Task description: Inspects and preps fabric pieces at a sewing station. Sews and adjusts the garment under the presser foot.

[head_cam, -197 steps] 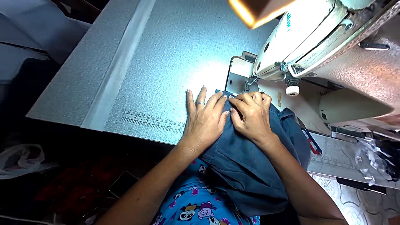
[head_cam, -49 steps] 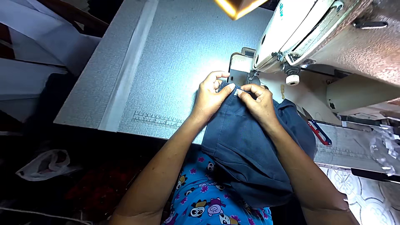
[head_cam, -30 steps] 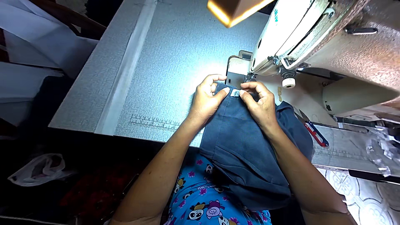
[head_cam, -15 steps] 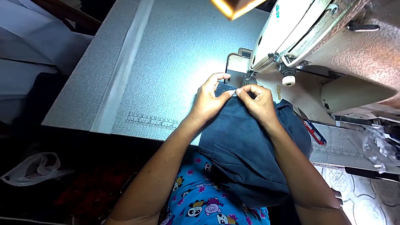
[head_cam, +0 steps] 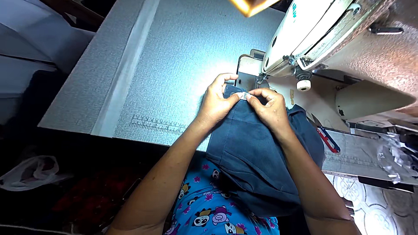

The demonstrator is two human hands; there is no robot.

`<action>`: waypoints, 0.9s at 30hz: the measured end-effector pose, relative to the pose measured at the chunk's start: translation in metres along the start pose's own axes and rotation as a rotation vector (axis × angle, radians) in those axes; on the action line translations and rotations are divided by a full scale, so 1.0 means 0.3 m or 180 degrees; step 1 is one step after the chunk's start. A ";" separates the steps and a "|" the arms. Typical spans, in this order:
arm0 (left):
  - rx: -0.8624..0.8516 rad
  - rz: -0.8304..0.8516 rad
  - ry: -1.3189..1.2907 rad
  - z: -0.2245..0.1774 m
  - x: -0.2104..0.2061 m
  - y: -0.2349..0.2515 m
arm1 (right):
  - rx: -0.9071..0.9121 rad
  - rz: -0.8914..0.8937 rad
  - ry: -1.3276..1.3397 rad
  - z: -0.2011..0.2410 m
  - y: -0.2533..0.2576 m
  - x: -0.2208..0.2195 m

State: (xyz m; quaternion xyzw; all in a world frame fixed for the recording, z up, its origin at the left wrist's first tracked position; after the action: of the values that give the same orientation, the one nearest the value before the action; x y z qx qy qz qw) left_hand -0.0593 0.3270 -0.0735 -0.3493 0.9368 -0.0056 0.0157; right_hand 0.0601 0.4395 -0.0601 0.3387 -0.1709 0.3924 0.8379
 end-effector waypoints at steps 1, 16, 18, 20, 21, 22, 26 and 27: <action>0.0004 0.0007 -0.0013 0.001 0.001 -0.001 | -0.0022 -0.0001 0.0019 -0.002 -0.001 -0.001; 0.0073 -0.0166 -0.0138 -0.001 0.013 -0.001 | -0.0195 -0.0096 0.0182 -0.012 0.002 -0.025; 0.0061 -0.0186 -0.0136 0.000 0.012 -0.002 | -0.0198 -0.0123 0.0215 -0.010 0.002 -0.026; 0.0026 -0.0203 -0.0159 0.000 0.013 -0.002 | -0.0197 -0.0133 0.0231 -0.008 0.003 -0.029; 0.0022 -0.0211 -0.0167 0.001 0.014 -0.002 | -0.0197 -0.0136 0.0225 -0.008 0.003 -0.031; 0.0022 -0.0221 -0.0167 0.000 0.014 -0.002 | -0.0194 -0.0136 0.0211 -0.007 0.004 -0.031; 0.0020 -0.0241 -0.0183 0.001 0.015 -0.002 | -0.0202 -0.0074 0.0247 -0.005 0.005 -0.029; 0.0023 -0.0241 -0.0184 0.001 0.015 -0.002 | -0.0187 -0.0063 0.0223 -0.004 0.006 -0.029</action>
State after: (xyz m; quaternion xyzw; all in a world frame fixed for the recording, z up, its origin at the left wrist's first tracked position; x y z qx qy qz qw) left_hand -0.0624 0.3236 -0.0739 -0.3844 0.9221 0.0005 0.0439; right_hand 0.0533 0.4364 -0.0650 0.3017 -0.1496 0.3905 0.8568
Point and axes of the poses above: each hand's wrist, its own y-axis towards the middle knuckle, its own x-axis out of the back of the hand, z = x × y, the point moved 7 cm from there along y, towards the middle knuckle, and after that the axes turned 10 degrees about x, right-handed, at the moved point
